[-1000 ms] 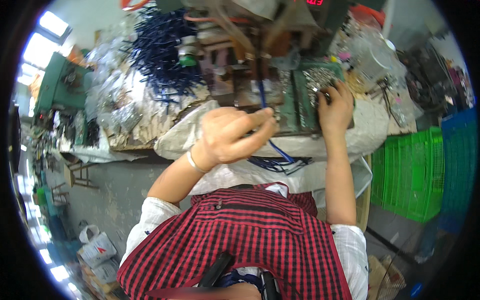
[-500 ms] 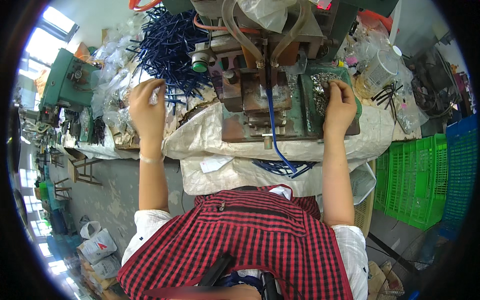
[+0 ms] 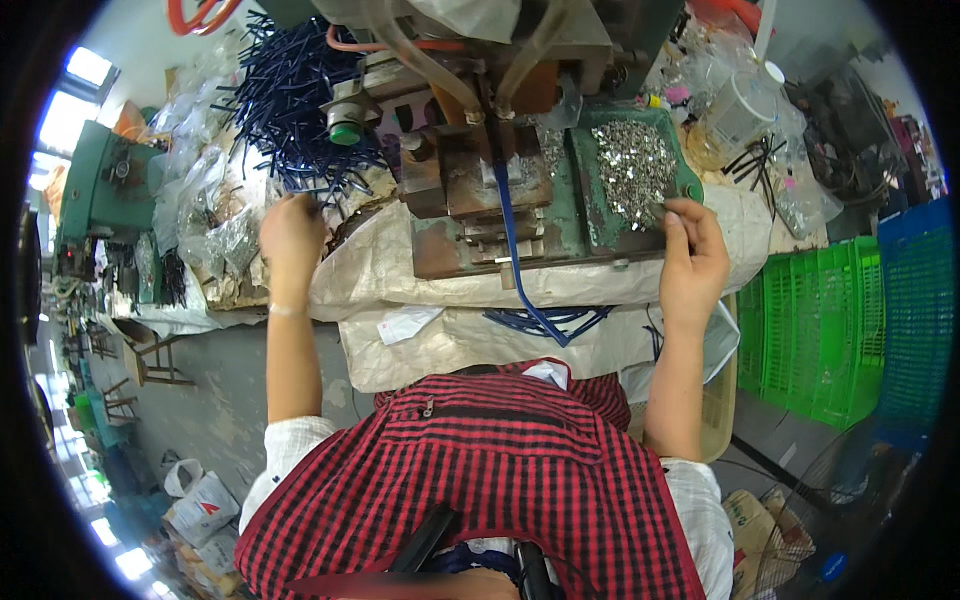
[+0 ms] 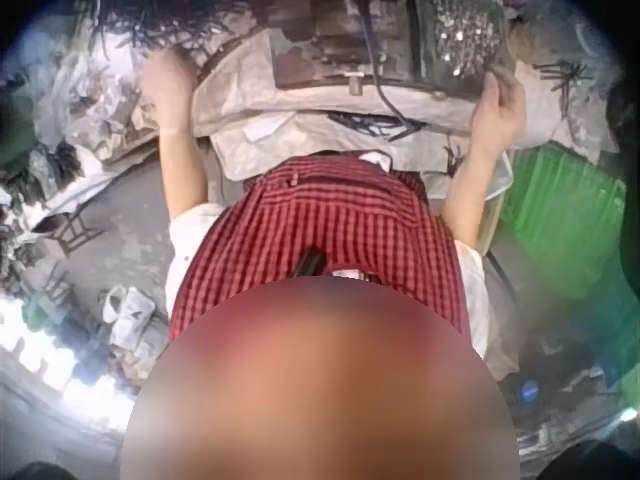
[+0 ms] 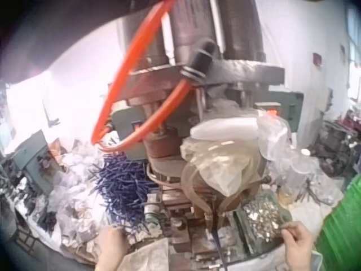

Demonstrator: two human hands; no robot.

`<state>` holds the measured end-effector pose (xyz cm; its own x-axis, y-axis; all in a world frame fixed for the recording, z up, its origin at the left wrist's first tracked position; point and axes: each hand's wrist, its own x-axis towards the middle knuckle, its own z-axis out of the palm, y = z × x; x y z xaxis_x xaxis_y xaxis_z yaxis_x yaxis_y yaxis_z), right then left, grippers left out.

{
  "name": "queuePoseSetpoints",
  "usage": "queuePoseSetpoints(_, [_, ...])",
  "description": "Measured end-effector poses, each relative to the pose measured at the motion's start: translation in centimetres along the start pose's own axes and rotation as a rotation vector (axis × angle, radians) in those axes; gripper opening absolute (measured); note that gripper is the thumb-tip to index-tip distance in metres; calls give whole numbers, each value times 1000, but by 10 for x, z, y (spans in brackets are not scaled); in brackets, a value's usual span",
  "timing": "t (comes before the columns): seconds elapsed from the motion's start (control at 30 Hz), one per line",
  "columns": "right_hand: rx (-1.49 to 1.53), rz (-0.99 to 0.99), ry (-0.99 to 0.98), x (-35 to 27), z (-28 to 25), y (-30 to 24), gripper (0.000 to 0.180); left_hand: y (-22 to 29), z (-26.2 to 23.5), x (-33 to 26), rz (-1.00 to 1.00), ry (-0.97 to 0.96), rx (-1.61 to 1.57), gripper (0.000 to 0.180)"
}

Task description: The person repeatedly picks up blue wire pieces and small metal components, inserts them into a press machine, and operates the lever to assemble them. The person also wipes the machine surface with a white cloth during the process.

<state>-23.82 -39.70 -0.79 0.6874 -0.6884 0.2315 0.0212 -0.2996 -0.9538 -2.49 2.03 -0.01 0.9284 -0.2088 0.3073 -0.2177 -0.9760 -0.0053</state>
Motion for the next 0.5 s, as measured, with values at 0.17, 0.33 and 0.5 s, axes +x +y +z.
queuePoseSetpoints(0.17, [70, -271, -187, 5, 60, -88, 17, 15, -33, 8, -13, 126, -530, 14])
queuePoseSetpoints(0.33, [286, -180, -237, 12, 128, -94, 21, 47, 12, -15, -78, 179, -1170, 10])
queuePoseSetpoints(0.5, [488, -121, -204, 6, 130, -90, 31, 87, -26, -18, -68, 289, -1461, 4])
